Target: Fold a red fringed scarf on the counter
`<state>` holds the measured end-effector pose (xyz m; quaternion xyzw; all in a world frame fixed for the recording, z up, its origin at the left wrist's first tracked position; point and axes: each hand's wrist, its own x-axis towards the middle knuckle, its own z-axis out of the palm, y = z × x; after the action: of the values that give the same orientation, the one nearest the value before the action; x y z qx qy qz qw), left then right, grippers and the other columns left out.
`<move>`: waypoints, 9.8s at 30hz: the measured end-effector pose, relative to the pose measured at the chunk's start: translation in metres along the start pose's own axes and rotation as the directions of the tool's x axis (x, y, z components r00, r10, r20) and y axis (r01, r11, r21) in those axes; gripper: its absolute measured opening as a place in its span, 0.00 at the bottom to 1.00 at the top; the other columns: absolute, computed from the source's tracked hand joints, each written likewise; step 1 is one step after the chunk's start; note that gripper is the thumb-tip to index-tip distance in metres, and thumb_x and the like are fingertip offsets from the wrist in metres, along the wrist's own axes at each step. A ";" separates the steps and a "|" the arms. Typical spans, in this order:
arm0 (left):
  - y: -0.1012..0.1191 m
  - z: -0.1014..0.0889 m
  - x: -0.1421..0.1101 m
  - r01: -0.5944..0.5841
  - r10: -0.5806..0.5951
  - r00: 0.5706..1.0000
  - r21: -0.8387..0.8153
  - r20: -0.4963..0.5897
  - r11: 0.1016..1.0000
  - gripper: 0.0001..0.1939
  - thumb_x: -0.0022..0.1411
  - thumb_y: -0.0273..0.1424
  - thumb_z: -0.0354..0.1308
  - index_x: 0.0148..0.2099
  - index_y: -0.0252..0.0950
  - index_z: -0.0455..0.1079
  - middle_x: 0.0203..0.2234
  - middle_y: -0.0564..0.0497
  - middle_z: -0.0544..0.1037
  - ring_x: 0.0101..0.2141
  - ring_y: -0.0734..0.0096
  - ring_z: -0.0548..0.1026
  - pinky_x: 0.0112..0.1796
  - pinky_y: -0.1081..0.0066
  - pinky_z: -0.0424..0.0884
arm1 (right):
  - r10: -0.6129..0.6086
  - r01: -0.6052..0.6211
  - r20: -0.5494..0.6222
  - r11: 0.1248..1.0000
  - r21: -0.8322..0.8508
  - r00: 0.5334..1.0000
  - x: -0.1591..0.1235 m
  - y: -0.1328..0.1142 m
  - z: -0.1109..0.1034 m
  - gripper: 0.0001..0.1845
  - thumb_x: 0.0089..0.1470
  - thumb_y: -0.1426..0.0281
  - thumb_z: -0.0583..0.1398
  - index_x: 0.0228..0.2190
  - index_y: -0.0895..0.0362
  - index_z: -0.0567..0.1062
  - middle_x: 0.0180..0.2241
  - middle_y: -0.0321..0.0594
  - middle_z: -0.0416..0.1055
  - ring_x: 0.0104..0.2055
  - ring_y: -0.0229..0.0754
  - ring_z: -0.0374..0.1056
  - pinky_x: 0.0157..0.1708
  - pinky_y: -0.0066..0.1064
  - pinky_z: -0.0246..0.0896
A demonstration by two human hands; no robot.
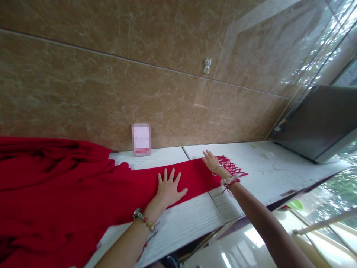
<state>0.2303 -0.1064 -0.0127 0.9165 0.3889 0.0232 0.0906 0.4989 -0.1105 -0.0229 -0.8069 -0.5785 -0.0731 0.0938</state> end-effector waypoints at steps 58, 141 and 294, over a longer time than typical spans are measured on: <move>-0.161 -0.049 -0.109 -0.314 0.314 0.946 0.013 -0.084 0.949 0.31 0.50 0.34 0.60 0.57 0.41 0.59 0.58 0.46 0.60 0.57 0.61 0.57 0.54 0.62 0.56 | -0.897 0.889 -0.180 0.337 0.311 0.404 -0.073 -0.200 -0.005 0.17 0.49 0.65 0.60 0.41 0.58 0.74 0.46 0.49 0.70 0.50 0.46 0.64 0.46 0.39 0.63; -0.135 -0.046 -0.121 -0.407 0.409 0.902 0.042 -0.136 0.912 0.11 0.57 0.33 0.56 0.43 0.37 0.71 0.39 0.49 0.74 0.40 0.68 0.70 0.46 0.68 0.61 | -0.924 0.882 -0.283 0.106 0.459 0.258 -0.074 -0.194 -0.008 0.11 0.51 0.75 0.57 0.37 0.60 0.76 0.40 0.47 0.74 0.48 0.41 0.66 0.50 0.35 0.60; -0.081 -0.015 -0.007 -0.007 0.024 0.997 0.240 -0.068 0.971 0.24 0.64 0.35 0.40 0.61 0.36 0.54 0.60 0.45 0.55 0.59 0.62 0.53 0.55 0.61 0.52 | 0.067 -0.020 0.231 0.980 -0.199 0.971 -0.030 0.064 -0.016 0.22 0.60 0.68 0.44 0.55 0.52 0.61 0.60 0.46 0.50 0.62 0.52 0.42 0.55 0.56 0.41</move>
<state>0.1659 -0.0539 -0.0123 0.9223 0.3848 0.0093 -0.0346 0.5498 -0.1615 -0.0178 -0.8277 -0.5577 -0.0309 -0.0535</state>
